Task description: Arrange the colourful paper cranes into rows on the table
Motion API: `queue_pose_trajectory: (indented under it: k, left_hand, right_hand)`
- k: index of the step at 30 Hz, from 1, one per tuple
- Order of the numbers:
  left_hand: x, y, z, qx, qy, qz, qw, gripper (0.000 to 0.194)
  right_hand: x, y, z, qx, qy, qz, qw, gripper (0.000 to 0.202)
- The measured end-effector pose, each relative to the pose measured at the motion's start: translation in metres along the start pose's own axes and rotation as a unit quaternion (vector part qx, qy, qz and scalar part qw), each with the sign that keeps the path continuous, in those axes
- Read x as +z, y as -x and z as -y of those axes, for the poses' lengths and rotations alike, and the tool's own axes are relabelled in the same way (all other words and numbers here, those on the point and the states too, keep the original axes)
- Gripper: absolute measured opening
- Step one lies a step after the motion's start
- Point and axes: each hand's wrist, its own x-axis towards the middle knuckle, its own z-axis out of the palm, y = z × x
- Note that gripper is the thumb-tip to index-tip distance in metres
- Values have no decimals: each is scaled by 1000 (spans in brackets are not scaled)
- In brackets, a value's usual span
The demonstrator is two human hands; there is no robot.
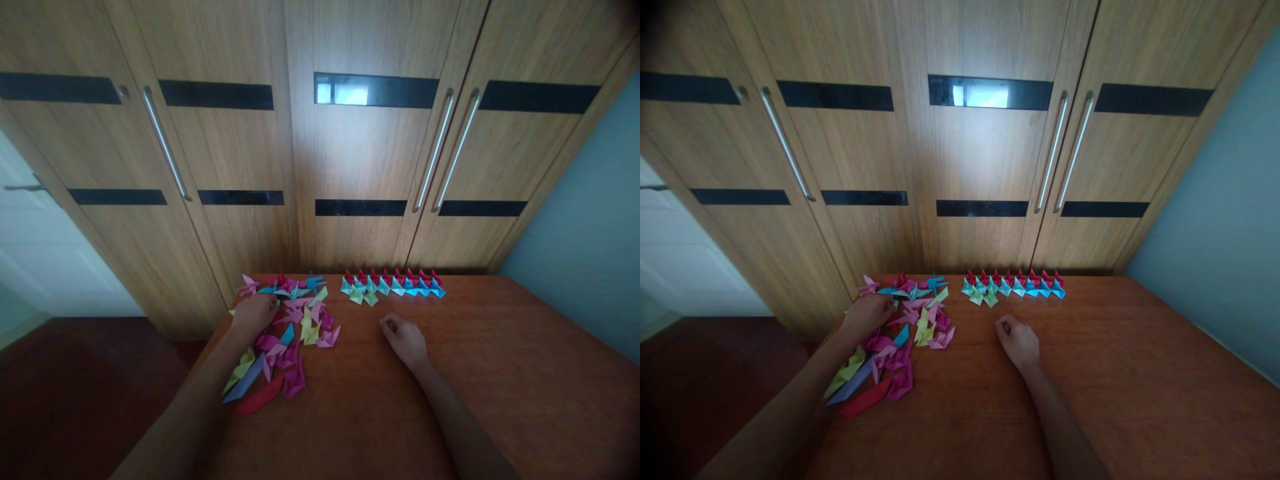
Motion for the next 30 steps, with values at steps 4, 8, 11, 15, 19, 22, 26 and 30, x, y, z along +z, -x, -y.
queue_pose_trajectory:
  k: [4,8,11,15,19,22,26,30]
  left_hand:
    - [0,4,1,-4,-4,-12,1000,22]
    - [-4,12,3,-6,-5,-29,1000,24]
    - [-10,19,6,21,31,-86,996,22]
    - [-17,33,-1,73,166,-203,962,19]
    - [-19,52,-36,107,305,-163,932,16]
    - [-14,65,-75,149,351,-116,917,13]
    - [1,73,-123,181,322,-66,927,9]
    - [19,74,-152,173,303,-53,936,9]
  right_hand:
    - [-1,0,1,4,4,4,1000,20]
    - [-2,1,2,-2,5,2,1000,19]
    - [-3,1,3,0,-1,3,1000,19]
    - [-3,1,2,-1,-20,0,1000,23]
    - [-4,2,7,-32,-111,-6,993,27]
    - [-5,6,19,-64,-236,22,969,31]
    - [-10,17,37,-61,-386,121,913,34]
    - [-14,23,47,-83,-441,174,876,33]
